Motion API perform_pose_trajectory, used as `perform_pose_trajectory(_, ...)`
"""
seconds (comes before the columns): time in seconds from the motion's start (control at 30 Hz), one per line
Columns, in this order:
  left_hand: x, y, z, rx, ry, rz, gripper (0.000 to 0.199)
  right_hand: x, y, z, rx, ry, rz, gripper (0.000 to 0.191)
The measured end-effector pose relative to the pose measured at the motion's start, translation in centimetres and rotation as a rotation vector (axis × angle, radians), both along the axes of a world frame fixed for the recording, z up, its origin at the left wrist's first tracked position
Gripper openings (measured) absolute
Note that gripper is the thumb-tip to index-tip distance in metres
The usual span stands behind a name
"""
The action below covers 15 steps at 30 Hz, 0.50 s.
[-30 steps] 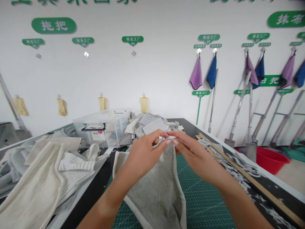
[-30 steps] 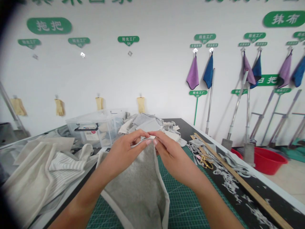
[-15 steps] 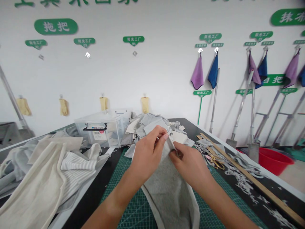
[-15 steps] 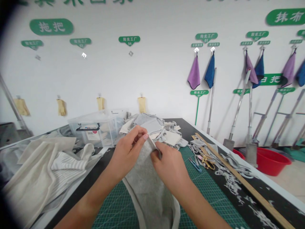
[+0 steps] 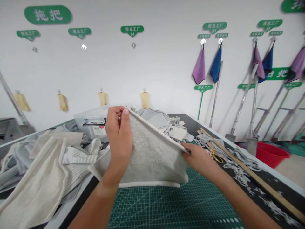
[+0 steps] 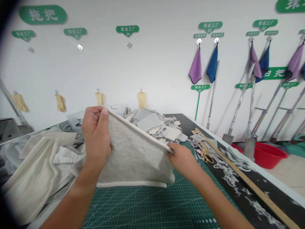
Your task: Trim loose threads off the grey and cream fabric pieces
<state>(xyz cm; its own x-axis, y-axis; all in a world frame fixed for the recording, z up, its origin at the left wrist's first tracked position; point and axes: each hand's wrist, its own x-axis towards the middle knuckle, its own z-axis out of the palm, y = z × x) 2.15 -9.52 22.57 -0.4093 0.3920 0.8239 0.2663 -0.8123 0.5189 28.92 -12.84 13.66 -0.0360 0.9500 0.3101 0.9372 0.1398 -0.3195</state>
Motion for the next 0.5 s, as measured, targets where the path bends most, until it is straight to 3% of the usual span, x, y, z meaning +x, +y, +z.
perform_pose_trajectory(0.27,-2.8,2.7,-1.9,-0.029,-0.142,0.035,0.022,5.3,-0.8,1.6,0.099,0.381,0.145,0.016)
perform_pose_trajectory(0.37,-3.9,3.4,-2.8,-0.076,-0.156,0.079,0.023,6.1,-1.7,2.6,0.052,0.586,0.152,0.028)
perform_pose_trajectory(0.5,-5.2,4.5,-4.4,-0.127,-0.155,0.079,0.025,6.4,-2.2,3.0,-0.053,1.015,0.101,0.044)
